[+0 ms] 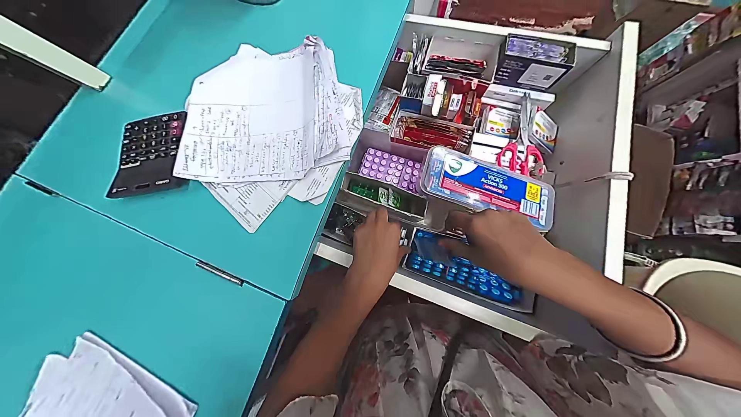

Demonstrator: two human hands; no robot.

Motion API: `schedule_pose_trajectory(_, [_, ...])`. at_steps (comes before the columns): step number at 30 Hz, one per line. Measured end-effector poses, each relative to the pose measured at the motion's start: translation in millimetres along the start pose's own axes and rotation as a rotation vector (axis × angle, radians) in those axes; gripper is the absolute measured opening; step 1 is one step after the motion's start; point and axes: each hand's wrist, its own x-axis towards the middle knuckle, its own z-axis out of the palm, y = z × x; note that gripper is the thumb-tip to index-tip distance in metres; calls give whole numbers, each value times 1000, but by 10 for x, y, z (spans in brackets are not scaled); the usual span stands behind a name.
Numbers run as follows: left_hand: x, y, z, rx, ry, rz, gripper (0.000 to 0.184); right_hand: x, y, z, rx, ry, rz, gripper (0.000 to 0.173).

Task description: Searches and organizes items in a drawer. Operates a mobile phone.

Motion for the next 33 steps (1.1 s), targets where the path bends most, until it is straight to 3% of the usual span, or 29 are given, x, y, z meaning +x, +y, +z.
schedule_pose_trajectory(8, [39,-70,-13,-76,-35,-82,35,-119,226,177,100,172,-55,37])
schedule_pose_trajectory(17, [32,-63,20,-103,-24,-125,30,-177,341,240,156,216,-88,36])
schedule_pose_trajectory(33, [54,-66,80,-161,-19,-159,27,-136,373,262,102,-37,21,43])
